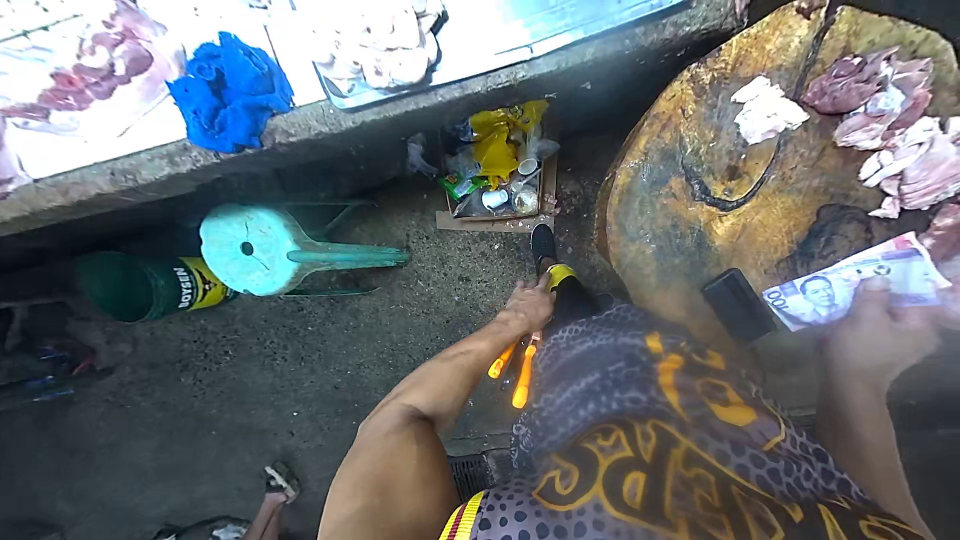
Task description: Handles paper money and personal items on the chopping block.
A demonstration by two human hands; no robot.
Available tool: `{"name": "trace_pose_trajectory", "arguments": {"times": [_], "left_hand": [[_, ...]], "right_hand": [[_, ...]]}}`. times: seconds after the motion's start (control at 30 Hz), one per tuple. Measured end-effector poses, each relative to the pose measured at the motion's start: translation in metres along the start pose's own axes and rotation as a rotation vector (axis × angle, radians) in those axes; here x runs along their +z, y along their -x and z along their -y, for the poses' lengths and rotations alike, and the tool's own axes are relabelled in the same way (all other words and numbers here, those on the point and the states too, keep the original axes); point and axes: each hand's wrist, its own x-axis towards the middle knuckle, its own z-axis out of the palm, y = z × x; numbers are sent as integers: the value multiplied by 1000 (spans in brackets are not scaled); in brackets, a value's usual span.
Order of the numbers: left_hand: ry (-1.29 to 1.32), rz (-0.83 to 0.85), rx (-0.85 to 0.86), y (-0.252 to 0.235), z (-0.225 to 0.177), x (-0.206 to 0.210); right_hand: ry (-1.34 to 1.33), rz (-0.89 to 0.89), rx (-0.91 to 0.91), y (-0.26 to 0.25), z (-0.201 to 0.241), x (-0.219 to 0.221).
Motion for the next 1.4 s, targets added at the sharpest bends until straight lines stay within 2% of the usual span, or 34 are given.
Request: {"name": "trace_pose_trajectory", "arguments": {"times": [0.1,0.2,0.27,0.4,0.57,0.83,1.03,1.1,1.27,1.4], "left_hand": [[-145,-72,15,-8,-6,5],[-143,183,-77,-10,-8,-1],[-53,262,-85,-16,-10,1],[143,102,64,-27,-11,15],[156,44,-67,-24,-23,6],[167,183,-51,-28,-28,-8],[126,66,-202,-21,-45,-10],[82,-31,-116,-20,-37,0],[5,-222,274,10,-2,-5],[47,-260,341,45,15,-21]], "right_hand": [[23,45,-50,6,6,7],[98,67,-58,16,10,10],[116,88,-19,21,8,12],[100,87,9,25,1,13],[113,106,-21,28,-1,12],[103,113,-53,25,-4,8],[29,104,-49,26,-3,13],[8,105,-57,28,-1,14],[68,108,-111,33,-2,10],[50,95,-155,34,-5,10]]}}
